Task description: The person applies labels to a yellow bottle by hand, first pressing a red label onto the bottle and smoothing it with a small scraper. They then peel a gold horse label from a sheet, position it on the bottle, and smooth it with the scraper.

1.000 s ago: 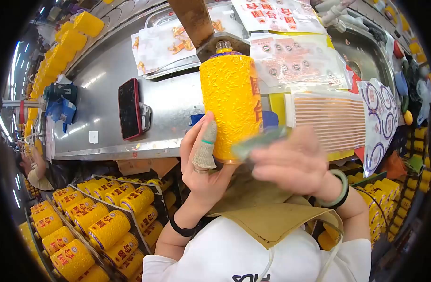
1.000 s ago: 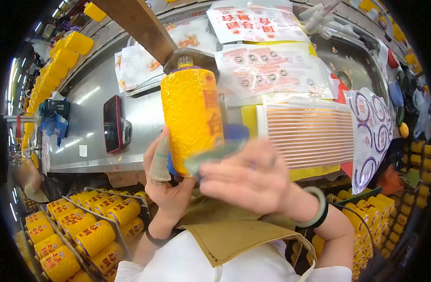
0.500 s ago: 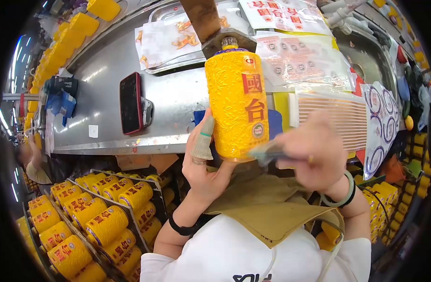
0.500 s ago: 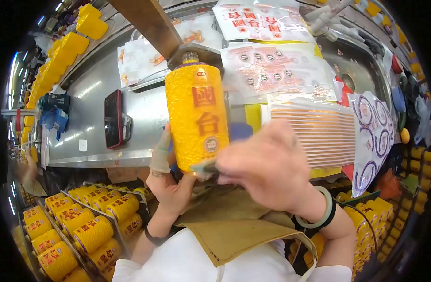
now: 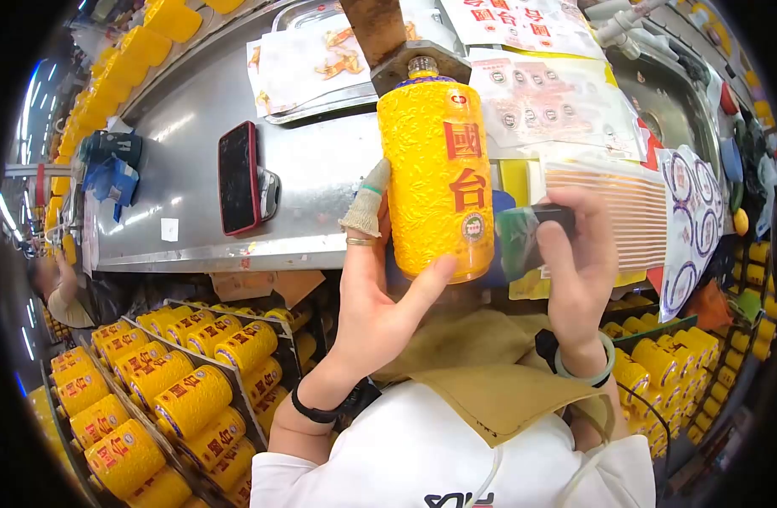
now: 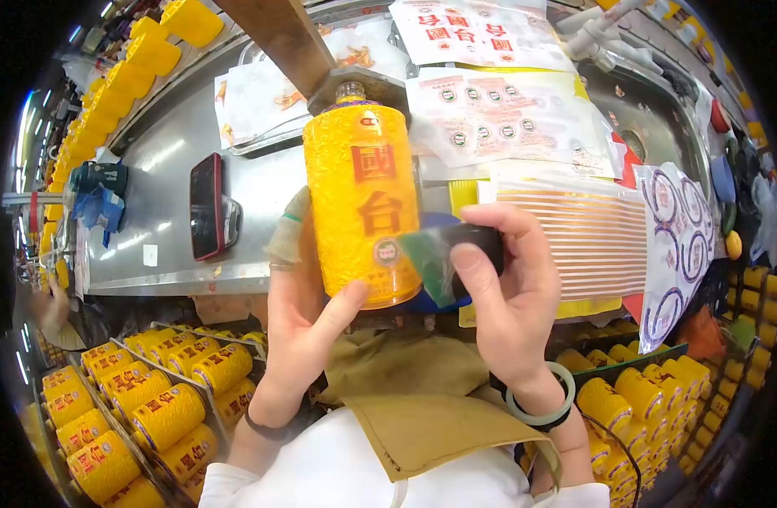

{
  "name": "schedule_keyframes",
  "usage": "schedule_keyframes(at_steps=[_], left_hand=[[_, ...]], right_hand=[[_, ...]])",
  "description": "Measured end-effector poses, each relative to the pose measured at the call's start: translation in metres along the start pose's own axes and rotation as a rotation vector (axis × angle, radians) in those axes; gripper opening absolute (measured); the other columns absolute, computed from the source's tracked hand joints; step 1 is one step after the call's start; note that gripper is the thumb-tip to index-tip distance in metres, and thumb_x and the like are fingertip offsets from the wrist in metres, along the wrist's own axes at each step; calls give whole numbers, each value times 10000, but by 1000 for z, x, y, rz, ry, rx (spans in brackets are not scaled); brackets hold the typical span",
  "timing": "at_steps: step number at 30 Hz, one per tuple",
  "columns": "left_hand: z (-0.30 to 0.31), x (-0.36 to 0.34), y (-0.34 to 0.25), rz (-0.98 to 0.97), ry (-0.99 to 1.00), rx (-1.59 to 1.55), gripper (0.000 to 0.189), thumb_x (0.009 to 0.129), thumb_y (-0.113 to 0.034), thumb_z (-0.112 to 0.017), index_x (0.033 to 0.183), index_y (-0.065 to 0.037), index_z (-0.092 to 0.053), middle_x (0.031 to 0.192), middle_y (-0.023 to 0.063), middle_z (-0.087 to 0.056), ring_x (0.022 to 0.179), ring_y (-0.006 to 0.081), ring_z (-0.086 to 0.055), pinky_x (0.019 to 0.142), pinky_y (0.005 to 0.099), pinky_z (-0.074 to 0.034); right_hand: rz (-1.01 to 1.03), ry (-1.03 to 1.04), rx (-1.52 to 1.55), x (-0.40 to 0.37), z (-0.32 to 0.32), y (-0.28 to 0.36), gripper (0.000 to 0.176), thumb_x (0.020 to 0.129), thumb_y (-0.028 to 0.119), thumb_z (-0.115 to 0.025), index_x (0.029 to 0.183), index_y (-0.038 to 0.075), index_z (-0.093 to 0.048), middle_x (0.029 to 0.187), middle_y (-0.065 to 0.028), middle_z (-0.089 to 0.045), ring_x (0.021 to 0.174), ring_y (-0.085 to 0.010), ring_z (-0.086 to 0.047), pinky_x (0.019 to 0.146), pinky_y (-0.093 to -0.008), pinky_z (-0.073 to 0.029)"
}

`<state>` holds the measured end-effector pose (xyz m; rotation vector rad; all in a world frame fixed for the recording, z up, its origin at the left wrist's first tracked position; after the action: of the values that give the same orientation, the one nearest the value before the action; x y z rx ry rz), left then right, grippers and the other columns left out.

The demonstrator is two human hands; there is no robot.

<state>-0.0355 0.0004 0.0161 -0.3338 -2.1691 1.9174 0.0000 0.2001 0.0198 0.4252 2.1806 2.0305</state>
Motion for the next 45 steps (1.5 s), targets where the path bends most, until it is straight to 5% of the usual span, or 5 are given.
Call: schedule_keyframes(at_steps=[17,19,31,34,45], left_hand=[[-2,0,-5,24,-4,-42,817,950,31,-637,1611,18,-158,1590,173,-341,1465,259,-373,1201,409,-327],[-3,-1,-5,9,6,22,837,921,33,-617,1620,13,-157,1646,184,-273,1527,295,-281,1244,444,-227],[0,1,-2,0,-10,-51,862,919,46,-674,1607,20,-155,1583,170,-341,1463,265,-376,1206,418,-319],[-5,1,-4,59,-35,-62,865,906,40,-644,1616,21,-150,1629,192,-291,1506,303,-320,1237,447,-251],[-6,2,-4,36,-9,16,891,894,32,-672,1616,18,-151,1616,201,-313,1497,301,-334,1223,445,-280]], right_hand=[[-57,39,-169,-20,-5,14,233,913,23,-730,1115,-10,-618,977,-35,-629,864,-98,-607,794,-251,-498],[-40,54,-189,-20,-4,15,227,909,28,-734,1100,-12,-618,964,-41,-636,854,-103,-617,784,-254,-504],[-58,54,-194,-22,-6,17,195,898,37,-735,1049,-13,-623,902,-41,-648,812,-105,-637,745,-251,-510],[-59,53,-191,-23,-6,17,195,898,39,-735,1047,-14,-622,901,-42,-649,808,-103,-634,742,-251,-508],[-84,23,-168,-24,-6,16,187,897,33,-732,1043,-14,-624,906,-45,-651,816,-111,-639,762,-258,-513]])
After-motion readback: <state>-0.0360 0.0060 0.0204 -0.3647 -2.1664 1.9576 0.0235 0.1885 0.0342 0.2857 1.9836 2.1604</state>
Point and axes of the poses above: each hand's wrist, its own x-axis towards the middle knuckle, its own z-axis out of the back of the hand, y = z × x, the point moved 2 cm from there along x, towards the middle knuckle
